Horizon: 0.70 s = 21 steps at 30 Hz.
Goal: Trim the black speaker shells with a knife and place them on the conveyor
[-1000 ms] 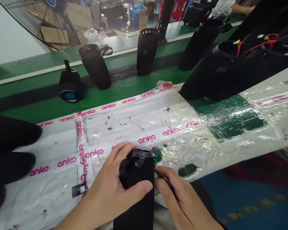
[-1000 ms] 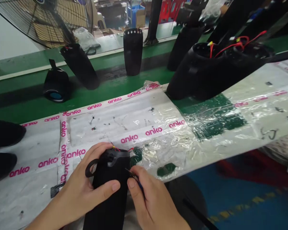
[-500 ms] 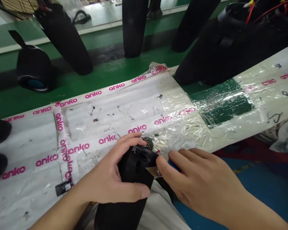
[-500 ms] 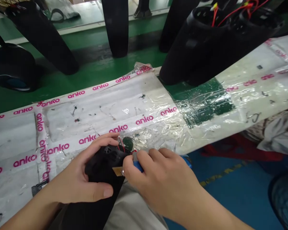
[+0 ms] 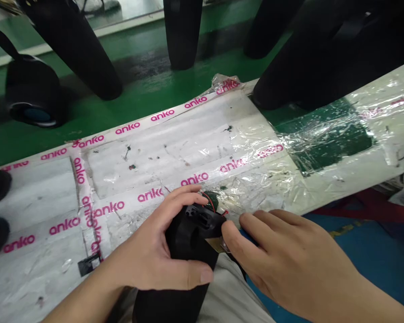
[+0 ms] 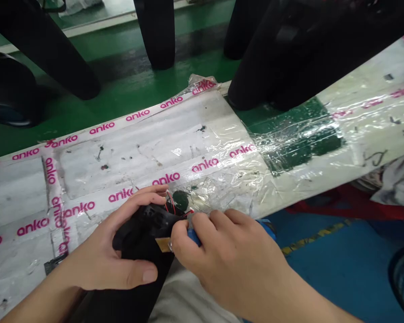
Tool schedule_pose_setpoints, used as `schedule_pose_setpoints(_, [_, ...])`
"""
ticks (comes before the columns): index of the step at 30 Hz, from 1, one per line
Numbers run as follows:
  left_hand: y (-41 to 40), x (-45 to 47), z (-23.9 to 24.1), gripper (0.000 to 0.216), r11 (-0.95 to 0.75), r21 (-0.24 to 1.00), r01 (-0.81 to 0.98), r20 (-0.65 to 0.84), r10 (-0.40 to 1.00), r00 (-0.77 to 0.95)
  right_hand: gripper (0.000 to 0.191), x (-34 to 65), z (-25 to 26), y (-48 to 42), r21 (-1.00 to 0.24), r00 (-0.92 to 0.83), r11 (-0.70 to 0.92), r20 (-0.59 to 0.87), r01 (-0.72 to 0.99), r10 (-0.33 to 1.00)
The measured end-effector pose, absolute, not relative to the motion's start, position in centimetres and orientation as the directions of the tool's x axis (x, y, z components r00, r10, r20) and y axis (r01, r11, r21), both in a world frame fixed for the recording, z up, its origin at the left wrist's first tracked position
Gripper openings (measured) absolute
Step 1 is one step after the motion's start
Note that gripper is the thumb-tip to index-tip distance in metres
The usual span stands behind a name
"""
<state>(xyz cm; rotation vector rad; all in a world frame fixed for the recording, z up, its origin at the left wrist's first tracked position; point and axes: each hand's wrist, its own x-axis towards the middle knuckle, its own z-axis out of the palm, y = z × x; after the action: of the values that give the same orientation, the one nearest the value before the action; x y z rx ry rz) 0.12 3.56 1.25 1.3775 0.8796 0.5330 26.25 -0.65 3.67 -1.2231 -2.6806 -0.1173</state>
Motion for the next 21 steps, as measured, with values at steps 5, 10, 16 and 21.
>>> schedule_pose_setpoints(5, [3.7,0.2,1.1,0.080,0.136,0.979,0.155,-0.203,0.766,0.609,0.032,25.9,4.0,-1.1,0.000,-0.617,0.626,0.167,0.780,0.769])
schedule_pose_setpoints(10, [3.4,0.6,1.6,0.077,0.093,0.980,0.175,-0.181,0.785,0.592,0.047,25.0,4.5,-1.8,-0.033,-0.545,0.554,0.139,0.832,0.827])
schedule_pose_setpoints(16, [2.9,0.9,1.8,0.080,0.000,0.977,0.215,-0.124,0.817,0.563,0.043,23.7,5.1,-2.3,-0.123,-0.430,0.441,0.107,0.889,0.896])
schedule_pose_setpoints(21, [2.9,1.2,2.1,0.073,0.007,0.963,0.270,-0.155,0.834,0.530,0.037,23.6,6.9,-1.3,-0.089,-0.482,0.480,-0.005,0.873,0.876])
